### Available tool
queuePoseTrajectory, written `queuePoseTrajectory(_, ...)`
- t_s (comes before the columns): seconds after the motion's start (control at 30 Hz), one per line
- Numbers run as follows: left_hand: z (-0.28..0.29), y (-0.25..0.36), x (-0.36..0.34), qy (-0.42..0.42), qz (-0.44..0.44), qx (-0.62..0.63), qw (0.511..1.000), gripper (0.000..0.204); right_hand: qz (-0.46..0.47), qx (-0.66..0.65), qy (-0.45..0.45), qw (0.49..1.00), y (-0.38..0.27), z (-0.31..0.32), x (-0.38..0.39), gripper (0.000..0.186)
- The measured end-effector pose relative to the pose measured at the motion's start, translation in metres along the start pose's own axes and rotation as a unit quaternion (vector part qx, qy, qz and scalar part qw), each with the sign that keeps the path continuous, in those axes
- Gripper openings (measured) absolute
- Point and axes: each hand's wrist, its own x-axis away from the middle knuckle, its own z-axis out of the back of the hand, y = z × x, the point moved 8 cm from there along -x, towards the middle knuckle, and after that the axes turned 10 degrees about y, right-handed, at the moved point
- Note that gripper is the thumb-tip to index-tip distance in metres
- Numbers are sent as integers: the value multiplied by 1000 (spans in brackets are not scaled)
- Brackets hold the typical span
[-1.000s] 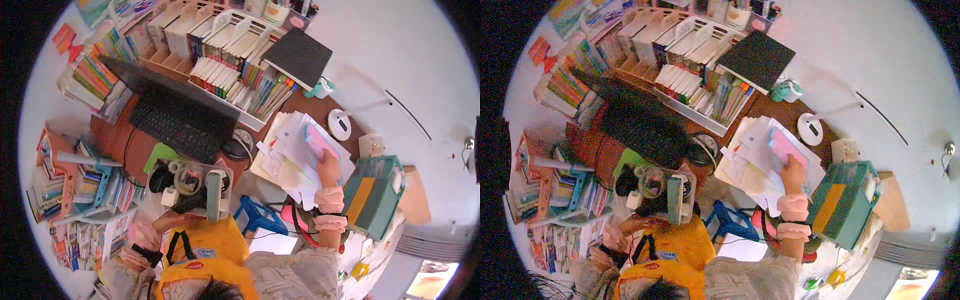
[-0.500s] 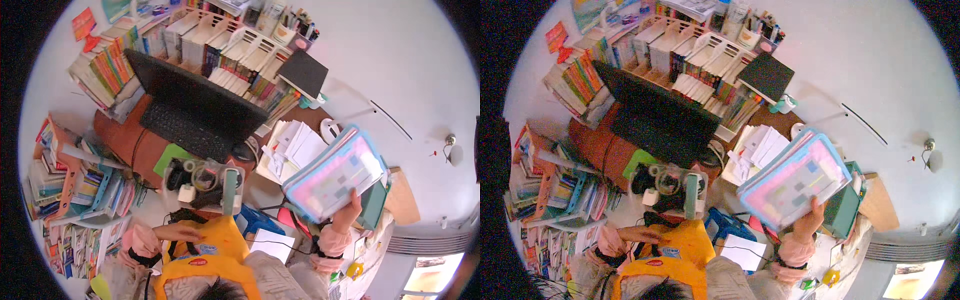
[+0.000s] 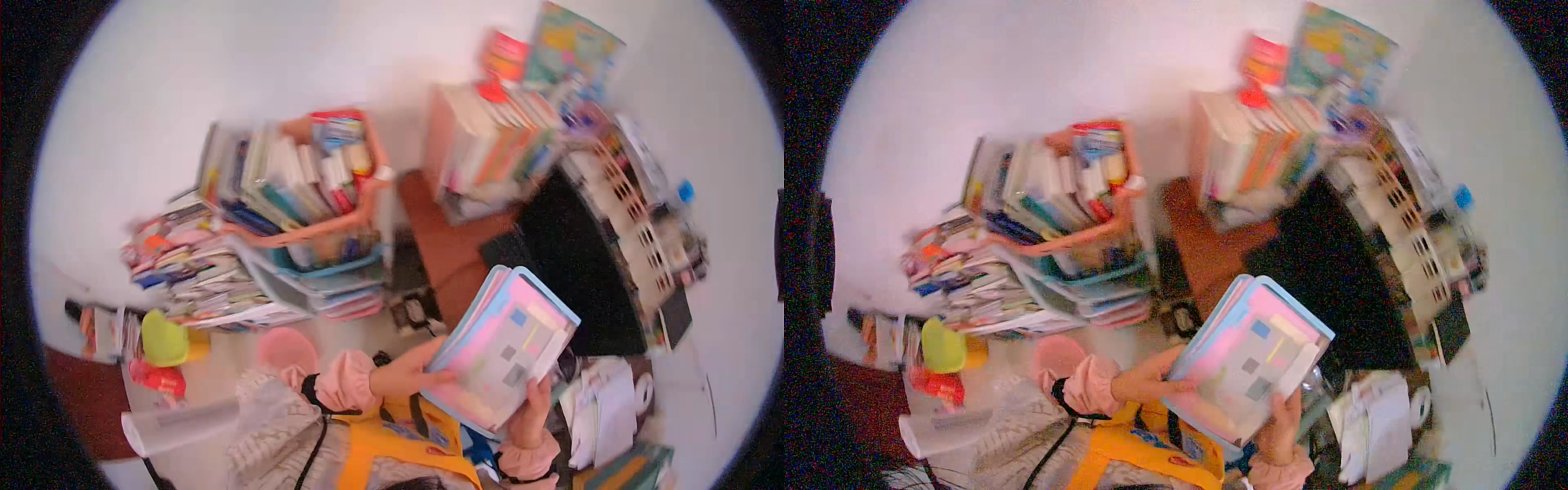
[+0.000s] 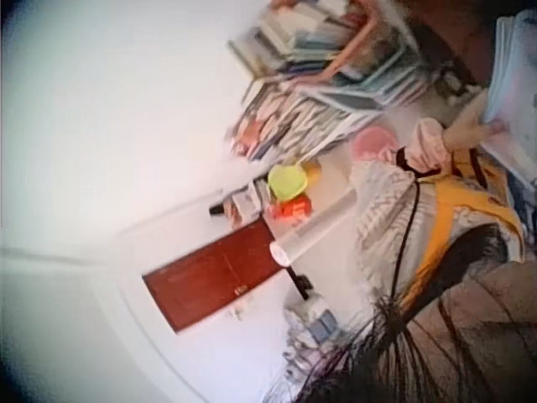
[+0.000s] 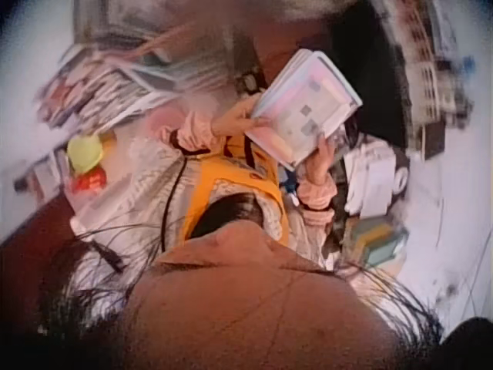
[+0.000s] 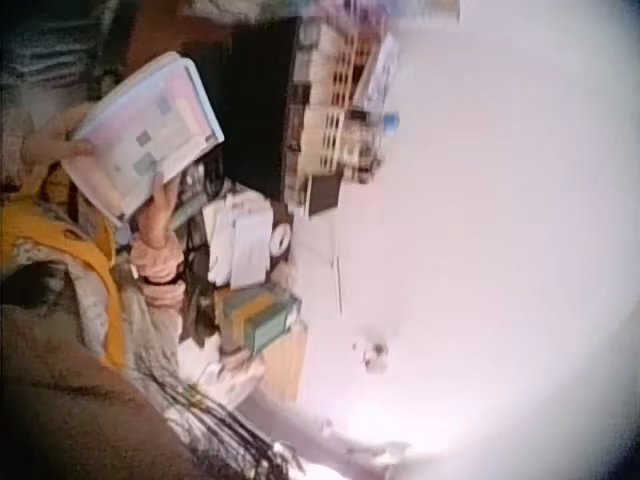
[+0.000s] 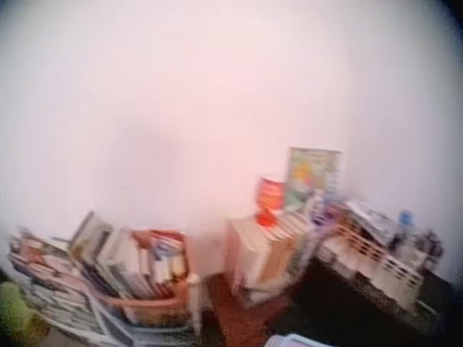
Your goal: Organizing books and folders on a cluttered desk and shelf.
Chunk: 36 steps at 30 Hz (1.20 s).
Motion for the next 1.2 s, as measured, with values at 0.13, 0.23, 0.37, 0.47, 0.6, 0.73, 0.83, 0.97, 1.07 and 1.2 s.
queuePoseTrajectory(0.13, 66, 39, 33, 123, -119, -74, 983, 49, -66, 72, -124, 987, 47, -64, -17, 59)
queuePoseTrajectory(0.23, 113, 40, 51, 149, -60, -191, 968, 48, 26, 109, -128, 985, 29, -97, -42, 62)
queuePoseTrajectory(0.37, 146, 63, 74, 163, -145, -119, 969, 53, 38, 83, -137, 986, 16, -140, -54, 64)
queuePoseTrajectory(0.47, 161, 60, 70, 180, -121, 1, 976, 58, -19, 95, -164, 982, 42, -156, -52, 62)
queuePoseTrajectory(0.6, 176, 43, 50, 218, -92, 107, 965, 67, -50, 243, -223, 943, 71, -158, -32, 64)
queuePoseTrajectory(0.73, 186, 39, 44, 240, -100, 163, 952, 67, -32, 222, -160, 961, 45, -199, -29, 61)
queuePoseTrajectory(0.83, 192, 49, 25, 252, -108, 128, 953, 61, 62, 203, -191, 958, 17, -227, -47, 59)
queuePoseTrajectory(0.97, 210, 49, 3, 255, -83, 196, 943, 47, 135, 245, -237, 930, -18, -285, -72, 55)
queuePoseTrajectory(1.07, 224, 31, -3, 230, -44, 190, 953, 38, 225, 288, -241, 899, -34, -310, -91, 52)
queuePoseTrajectory(1.2, 235, 7, 7, 193, -31, 149, 969, 33, 214, 293, -253, 897, -44, -329, -111, 51)
